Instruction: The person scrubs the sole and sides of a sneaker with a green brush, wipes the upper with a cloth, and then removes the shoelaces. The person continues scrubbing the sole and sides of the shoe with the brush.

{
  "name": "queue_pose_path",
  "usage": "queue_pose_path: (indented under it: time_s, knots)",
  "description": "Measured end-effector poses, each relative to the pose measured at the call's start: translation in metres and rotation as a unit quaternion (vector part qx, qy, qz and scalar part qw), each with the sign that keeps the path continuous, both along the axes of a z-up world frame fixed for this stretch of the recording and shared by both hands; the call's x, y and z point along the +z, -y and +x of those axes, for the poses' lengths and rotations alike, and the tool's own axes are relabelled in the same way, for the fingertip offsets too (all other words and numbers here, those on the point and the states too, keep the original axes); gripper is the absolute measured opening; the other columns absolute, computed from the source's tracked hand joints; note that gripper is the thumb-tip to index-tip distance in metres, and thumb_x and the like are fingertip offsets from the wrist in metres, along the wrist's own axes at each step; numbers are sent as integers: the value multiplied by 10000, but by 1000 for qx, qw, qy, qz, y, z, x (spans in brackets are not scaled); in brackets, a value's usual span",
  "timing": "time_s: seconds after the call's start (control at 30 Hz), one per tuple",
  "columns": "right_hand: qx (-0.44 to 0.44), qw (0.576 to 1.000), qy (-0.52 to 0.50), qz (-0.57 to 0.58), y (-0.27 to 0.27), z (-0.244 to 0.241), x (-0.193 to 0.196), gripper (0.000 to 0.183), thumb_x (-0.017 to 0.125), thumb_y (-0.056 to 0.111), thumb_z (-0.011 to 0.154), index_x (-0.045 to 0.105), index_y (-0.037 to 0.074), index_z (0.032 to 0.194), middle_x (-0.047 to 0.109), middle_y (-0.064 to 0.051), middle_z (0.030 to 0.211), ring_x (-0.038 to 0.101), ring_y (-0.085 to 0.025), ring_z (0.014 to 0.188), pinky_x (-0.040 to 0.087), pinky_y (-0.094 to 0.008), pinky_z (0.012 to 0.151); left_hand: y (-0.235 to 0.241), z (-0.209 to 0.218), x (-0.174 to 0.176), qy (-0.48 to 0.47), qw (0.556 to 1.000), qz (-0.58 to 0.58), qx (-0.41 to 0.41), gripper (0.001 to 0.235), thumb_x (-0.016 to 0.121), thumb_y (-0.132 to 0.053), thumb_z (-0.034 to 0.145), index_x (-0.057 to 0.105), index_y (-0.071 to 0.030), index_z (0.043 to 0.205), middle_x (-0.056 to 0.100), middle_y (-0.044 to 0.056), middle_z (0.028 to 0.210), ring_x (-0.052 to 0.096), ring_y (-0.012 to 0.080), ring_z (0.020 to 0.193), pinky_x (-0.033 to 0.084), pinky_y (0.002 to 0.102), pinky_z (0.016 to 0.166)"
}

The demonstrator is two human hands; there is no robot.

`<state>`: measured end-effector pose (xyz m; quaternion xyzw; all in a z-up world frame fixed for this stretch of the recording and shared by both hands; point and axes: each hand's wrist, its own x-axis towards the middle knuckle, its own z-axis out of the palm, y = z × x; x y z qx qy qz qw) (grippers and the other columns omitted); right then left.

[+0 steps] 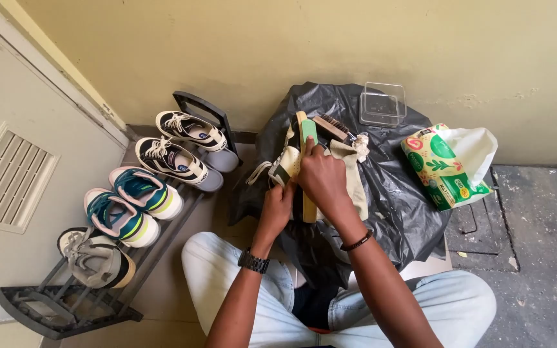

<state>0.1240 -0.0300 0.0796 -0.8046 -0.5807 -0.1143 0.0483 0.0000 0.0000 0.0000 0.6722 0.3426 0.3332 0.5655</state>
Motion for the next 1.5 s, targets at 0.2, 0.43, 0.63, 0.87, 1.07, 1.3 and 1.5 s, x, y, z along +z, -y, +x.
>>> queue_pose_path:
  time_s: [0.2,0.43,0.63,0.87,1.07,1.3,1.5]
  knots:
    - [5,999,-42,-2,46,-25,-3,629,503,40,820,477,-126,1425,678,-222,937,707,-375,532,538,-511,444,2,-1,4,0,1000,-14,-5,609,530,-421,1096,484,-69,601,391,20,518,350,154,562,366,356,532]
    - [-9,998,-22,-52,137,-71,-24,778,531,88,718,456,-82,1473,639,-142,930,709,-390,507,548,-555,423,11,-3,23,-1,1000,-16,-8,619,524,-449,1098,502,-86,598,426,-4,508,387,112,549,370,307,527]
    - [-19,997,-15,-72,127,-62,-33,807,520,136,734,413,-61,1509,605,-86,916,709,-352,500,551,-534,411,12,-3,36,1,1000,-1,-11,651,531,-448,1097,477,-52,583,395,64,466,379,102,558,335,318,520]
    - [-29,999,-22,-3,19,-3,-26,657,577,169,849,487,-87,1447,648,-158,938,704,-354,548,540,-482,454,5,-1,17,-3,1000,25,-14,571,522,-331,1094,448,-59,598,346,-23,525,358,102,572,356,312,515]
    - [-22,999,12,-28,-16,8,-1,502,473,15,894,553,-72,1381,706,-209,952,672,-238,480,480,-340,382,4,-1,0,9,999,33,-8,545,497,-245,1111,406,-89,597,319,-11,501,294,72,542,313,281,489]
    - [-13,999,-49,-19,40,-25,2,621,482,26,833,476,-113,1438,675,-228,975,704,-355,537,545,-506,456,3,-2,4,7,1000,-15,-14,593,525,-396,1106,434,-117,591,350,-30,516,315,117,537,348,316,503]
    - [0,999,42,-27,123,-56,-24,679,512,41,844,418,-57,1509,600,-124,886,490,-208,309,335,-382,272,8,-2,18,-37,999,-23,-26,517,502,-444,1066,400,-119,678,409,-6,577,358,94,599,322,387,573]
